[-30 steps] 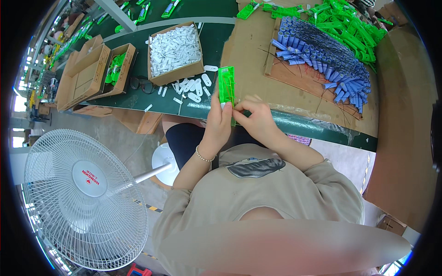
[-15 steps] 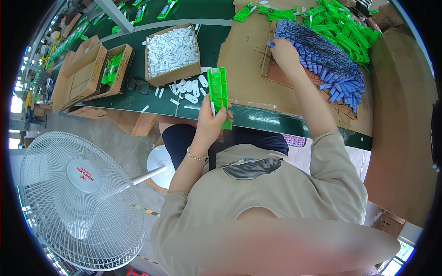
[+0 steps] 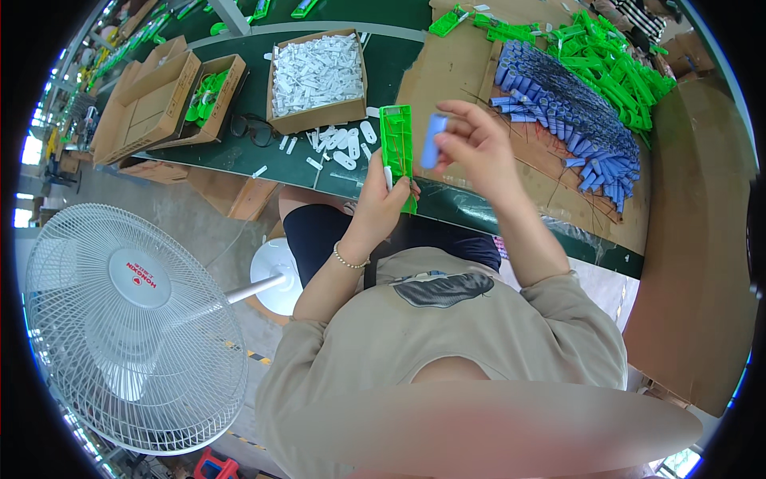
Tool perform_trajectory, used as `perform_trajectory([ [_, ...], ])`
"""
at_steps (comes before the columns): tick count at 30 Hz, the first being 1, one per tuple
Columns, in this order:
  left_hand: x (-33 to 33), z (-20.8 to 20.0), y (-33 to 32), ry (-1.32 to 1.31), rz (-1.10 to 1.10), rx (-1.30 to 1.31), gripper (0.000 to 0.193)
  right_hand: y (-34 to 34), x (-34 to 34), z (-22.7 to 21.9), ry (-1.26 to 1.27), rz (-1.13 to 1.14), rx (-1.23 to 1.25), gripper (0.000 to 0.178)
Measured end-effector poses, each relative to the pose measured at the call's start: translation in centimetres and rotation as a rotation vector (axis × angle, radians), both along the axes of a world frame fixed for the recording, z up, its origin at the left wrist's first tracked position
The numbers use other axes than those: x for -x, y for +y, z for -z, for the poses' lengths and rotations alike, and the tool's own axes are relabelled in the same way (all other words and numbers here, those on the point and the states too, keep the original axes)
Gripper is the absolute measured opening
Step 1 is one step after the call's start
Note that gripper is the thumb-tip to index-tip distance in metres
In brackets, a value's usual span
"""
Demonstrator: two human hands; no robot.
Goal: Manually assembling electronic components into green plastic housings on a production line.
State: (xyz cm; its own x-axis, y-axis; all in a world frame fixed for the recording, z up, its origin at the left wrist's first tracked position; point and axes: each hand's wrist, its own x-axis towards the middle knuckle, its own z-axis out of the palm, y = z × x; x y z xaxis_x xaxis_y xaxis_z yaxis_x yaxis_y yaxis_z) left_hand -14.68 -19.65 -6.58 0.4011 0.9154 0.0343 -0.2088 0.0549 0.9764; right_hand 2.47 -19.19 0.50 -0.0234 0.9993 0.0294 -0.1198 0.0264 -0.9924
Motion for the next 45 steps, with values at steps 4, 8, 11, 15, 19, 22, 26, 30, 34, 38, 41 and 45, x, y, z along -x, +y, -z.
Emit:
perform_trajectory([
  [4,-0.5,-1.0,-0.1,0.05,-0.008,-0.069,0.038,-0.7,2.0,1.7,0.08,0.055,-0.015,0.024],
  [8,-0.2,-0.9,-0.2,0.146,-0.004,-0.101,0.038,-0.8,2.7,1.9,-0.054,0.088,-0.008,0.023],
  [11,-0.1,-1.0,-0.5,0.145,-0.005,-0.104,0.038,-0.7,3.2,2.4,-0.201,0.107,-0.096,0.023],
  [15,0.7,-0.9,-0.9,0.108,-0.002,-0.043,0.038,-0.3,3.2,2.5,-0.418,0.049,-0.232,0.024],
  [19,2.3,-1.0,-0.9,0.16,-0.036,-0.087,0.044,0.1,5.9,1.7,-0.219,0.103,-0.192,0.034],
  [22,3.5,-1.7,-0.9,0.16,-0.058,-0.205,0.043,1.6,6.0,1.6,0.312,-0.075,0.101,0.036],
  [26,5.3,-1.2,-0.3,0.045,-0.059,-0.092,0.039,3.5,6.9,2.5,0.319,-0.381,0.257,0.031],
  [30,6.9,-0.2,0.2,-0.072,-0.176,0.092,0.032,7.3,8.5,1.8,0.031,-0.61,0.209,0.029],
  [34,8.3,-0.1,1.0,-0.09,-0.274,0.127,0.023,17.7,7.1,1.7,-0.649,-0.518,-0.115,0.026],
  [38,9.1,0.3,1.8,-0.101,-0.339,0.134,0.021,25.1,8.2,4.4,-1.306,-0.322,-0.561,0.022],
  [41,9.2,-0.3,2.0,-0.093,-0.362,0.137,0.022,26.3,10.0,4.9,-1.243,-0.329,-0.714,0.021],
  [45,9.1,0.0,2.2,-0.108,-0.389,0.166,0.024,26.9,11.6,4.8,-1.31,-0.395,-0.698,0.018],
])
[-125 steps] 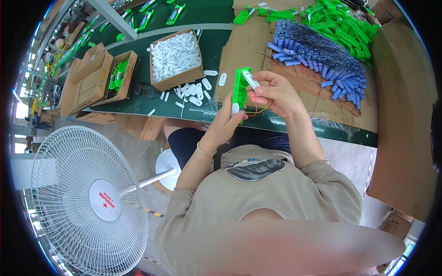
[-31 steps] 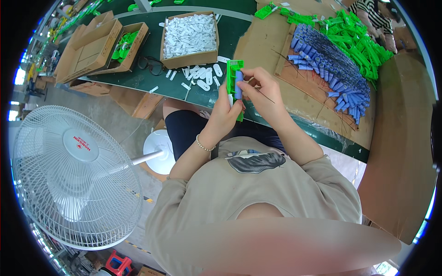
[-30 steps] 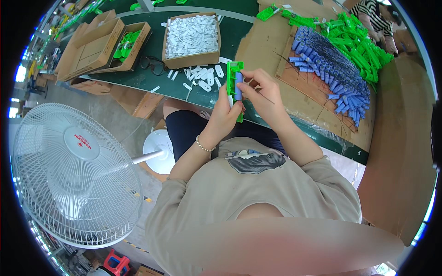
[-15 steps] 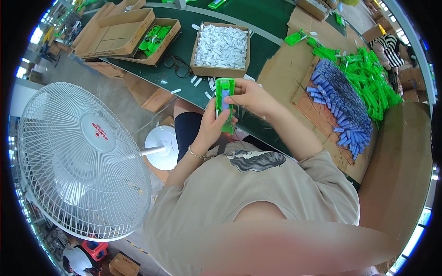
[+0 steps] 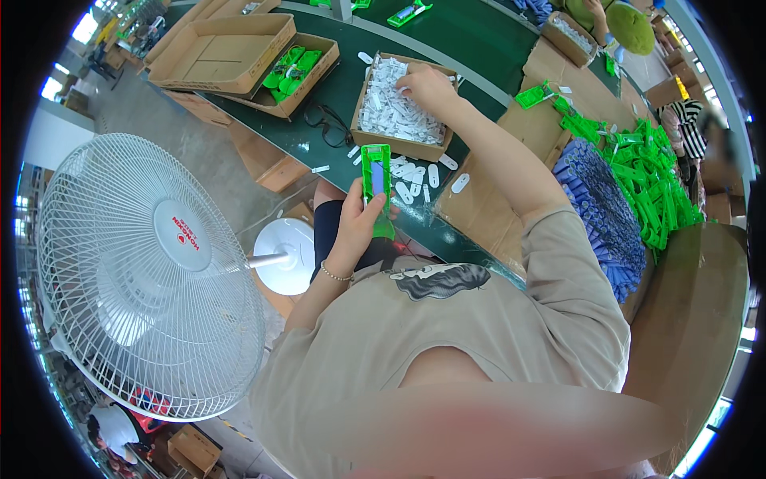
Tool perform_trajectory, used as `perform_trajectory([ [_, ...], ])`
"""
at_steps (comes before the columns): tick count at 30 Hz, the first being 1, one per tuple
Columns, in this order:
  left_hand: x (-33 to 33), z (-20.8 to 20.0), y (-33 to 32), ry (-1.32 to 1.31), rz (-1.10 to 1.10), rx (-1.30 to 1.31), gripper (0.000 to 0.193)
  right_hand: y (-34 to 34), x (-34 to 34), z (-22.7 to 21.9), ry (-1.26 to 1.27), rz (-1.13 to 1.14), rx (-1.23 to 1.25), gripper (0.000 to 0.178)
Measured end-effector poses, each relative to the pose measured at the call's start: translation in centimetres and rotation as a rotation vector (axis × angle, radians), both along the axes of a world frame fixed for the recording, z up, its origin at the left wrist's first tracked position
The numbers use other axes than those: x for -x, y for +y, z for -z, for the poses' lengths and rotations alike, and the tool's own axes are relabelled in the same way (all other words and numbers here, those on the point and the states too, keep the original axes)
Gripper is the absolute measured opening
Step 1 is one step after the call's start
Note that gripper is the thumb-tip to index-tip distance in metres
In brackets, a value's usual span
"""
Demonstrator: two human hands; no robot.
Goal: Manually assembling electronic components into green plastic housings on a production line.
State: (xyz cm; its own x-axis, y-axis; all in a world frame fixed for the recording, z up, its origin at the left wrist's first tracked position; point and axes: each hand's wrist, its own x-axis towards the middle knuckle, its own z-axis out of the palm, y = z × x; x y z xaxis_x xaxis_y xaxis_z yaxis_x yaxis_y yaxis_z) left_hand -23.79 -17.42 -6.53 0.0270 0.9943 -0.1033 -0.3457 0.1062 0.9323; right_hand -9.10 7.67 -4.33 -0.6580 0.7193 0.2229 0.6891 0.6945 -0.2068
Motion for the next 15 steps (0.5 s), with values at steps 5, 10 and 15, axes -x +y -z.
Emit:
perform_trajectory([
  [5,0.1,0.1,0.1,0.019,0.008,-0.012,0.025,1.1,-0.6,0.9,0.072,-0.119,-0.012,0.015],
  [10,0.3,0.5,0.7,0.023,-0.002,0.003,0.025,0.9,-0.9,1.4,0.077,-0.154,-0.015,0.012],
  [15,0.0,0.0,1.6,0.018,-0.017,-0.003,0.024,1.1,-2.0,1.0,0.345,-0.184,-0.044,0.017],
])
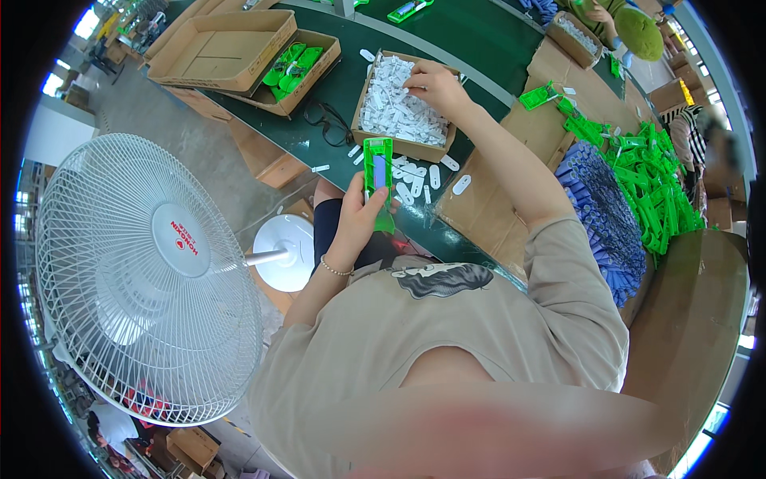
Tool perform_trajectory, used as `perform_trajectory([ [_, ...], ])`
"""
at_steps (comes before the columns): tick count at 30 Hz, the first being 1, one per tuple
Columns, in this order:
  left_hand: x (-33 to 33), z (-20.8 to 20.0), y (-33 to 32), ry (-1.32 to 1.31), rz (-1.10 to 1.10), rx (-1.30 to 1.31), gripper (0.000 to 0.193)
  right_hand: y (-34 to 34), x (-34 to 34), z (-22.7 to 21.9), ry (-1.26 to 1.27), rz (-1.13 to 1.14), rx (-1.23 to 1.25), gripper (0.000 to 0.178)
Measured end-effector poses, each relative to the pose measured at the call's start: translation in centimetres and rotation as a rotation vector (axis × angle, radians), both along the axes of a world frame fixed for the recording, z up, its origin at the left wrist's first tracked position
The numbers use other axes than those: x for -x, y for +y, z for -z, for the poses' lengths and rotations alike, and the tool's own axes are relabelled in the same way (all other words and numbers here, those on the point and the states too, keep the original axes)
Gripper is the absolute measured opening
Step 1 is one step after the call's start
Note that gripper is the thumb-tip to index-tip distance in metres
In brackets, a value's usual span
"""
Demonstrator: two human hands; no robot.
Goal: Manually assembling electronic components into green plastic housings on a production line.
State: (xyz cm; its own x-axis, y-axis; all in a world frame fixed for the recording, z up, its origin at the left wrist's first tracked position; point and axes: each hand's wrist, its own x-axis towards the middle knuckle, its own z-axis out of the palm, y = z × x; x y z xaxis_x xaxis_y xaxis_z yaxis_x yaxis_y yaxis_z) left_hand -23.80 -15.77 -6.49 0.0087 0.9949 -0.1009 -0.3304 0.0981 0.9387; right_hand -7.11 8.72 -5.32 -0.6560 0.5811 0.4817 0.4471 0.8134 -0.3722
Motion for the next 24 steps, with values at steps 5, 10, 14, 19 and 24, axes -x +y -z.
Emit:
perform_trajectory([
  [5,-0.3,0.3,0.3,-0.031,-0.016,0.008,0.026,-4.8,-1.3,-4.0,0.272,0.019,0.209,0.012],
  [10,-1.6,-0.5,1.4,-0.057,-0.081,-0.037,0.039,-13.3,-1.9,-5.1,0.698,0.094,0.99,0.021],
  [14,-3.0,-1.6,2.2,-0.018,-0.074,-0.146,0.042,-17.7,-1.9,-3.2,0.841,0.11,1.08,0.023],
  [19,-4.1,-1.4,3.0,0.0,-0.052,-0.215,0.042,-19.3,-1.8,-2.0,0.997,0.144,1.126,0.016],
  [24,-4.3,-0.9,3.0,-0.017,-0.02,-0.152,0.04,-19.9,-2.1,-2.2,0.989,0.185,1.026,0.01],
])
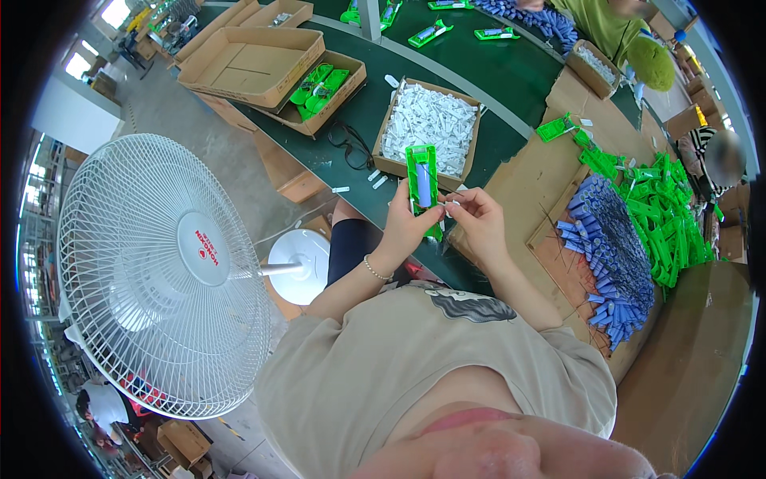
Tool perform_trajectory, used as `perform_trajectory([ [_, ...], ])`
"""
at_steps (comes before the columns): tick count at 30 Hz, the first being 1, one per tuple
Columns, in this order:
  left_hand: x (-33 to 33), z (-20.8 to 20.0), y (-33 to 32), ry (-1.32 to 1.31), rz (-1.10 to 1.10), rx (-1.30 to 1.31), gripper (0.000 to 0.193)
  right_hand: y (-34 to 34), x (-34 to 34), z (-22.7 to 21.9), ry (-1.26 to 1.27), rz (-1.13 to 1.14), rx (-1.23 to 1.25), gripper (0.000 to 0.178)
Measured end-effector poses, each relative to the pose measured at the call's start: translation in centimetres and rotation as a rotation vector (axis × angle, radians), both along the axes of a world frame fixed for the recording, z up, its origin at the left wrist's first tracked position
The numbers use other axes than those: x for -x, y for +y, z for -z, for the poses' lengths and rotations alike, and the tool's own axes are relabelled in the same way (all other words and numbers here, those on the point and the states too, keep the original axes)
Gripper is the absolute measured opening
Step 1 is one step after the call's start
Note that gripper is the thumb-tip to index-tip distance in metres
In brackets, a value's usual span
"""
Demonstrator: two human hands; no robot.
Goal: Manually assembling electronic components into green plastic housings on a production line.
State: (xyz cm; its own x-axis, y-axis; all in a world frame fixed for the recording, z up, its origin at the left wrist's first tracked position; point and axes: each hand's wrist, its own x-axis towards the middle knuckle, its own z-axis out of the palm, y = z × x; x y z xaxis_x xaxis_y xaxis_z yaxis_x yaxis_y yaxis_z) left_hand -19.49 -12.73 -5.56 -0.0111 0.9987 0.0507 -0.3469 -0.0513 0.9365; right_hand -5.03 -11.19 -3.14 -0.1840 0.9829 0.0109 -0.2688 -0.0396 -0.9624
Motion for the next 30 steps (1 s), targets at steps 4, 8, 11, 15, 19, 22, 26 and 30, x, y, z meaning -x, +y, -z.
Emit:
perform_trajectory([
  [4,0.1,-0.5,-0.4,0.096,0.013,0.015,0.04,0.6,-2.0,0.0,-0.656,0.063,-0.23,0.011],
  [8,0.0,0.0,-0.6,0.249,0.052,-0.001,0.038,1.1,-3.1,-1.8,-0.852,-0.129,-0.322,0.021],
  [11,0.0,-0.6,-0.8,0.273,0.093,0.027,0.038,1.6,-3.9,-2.0,-0.94,-0.273,-0.398,0.021],
  [15,-0.1,0.1,-0.9,0.147,0.145,0.07,0.039,2.3,-4.7,-1.6,-0.883,-0.331,-0.381,0.018],
  [19,-0.3,-0.3,-0.8,-0.063,0.233,0.172,0.026,4.3,-4.8,-1.4,-0.573,0.003,-0.091,0.019],
  [22,-0.6,-0.1,-0.9,-0.019,0.253,0.158,0.023,4.4,-3.7,-3.3,-0.534,-0.06,-0.045,0.02],
  [26,-0.8,-0.7,-0.9,0.028,0.281,0.148,0.023,4.9,-3.2,-2.1,-0.511,-0.055,-0.057,0.021],
  [30,-0.8,-0.7,-0.8,0.142,0.308,0.122,0.028,4.9,-3.2,-1.8,-0.516,-0.049,-0.047,0.021],
])
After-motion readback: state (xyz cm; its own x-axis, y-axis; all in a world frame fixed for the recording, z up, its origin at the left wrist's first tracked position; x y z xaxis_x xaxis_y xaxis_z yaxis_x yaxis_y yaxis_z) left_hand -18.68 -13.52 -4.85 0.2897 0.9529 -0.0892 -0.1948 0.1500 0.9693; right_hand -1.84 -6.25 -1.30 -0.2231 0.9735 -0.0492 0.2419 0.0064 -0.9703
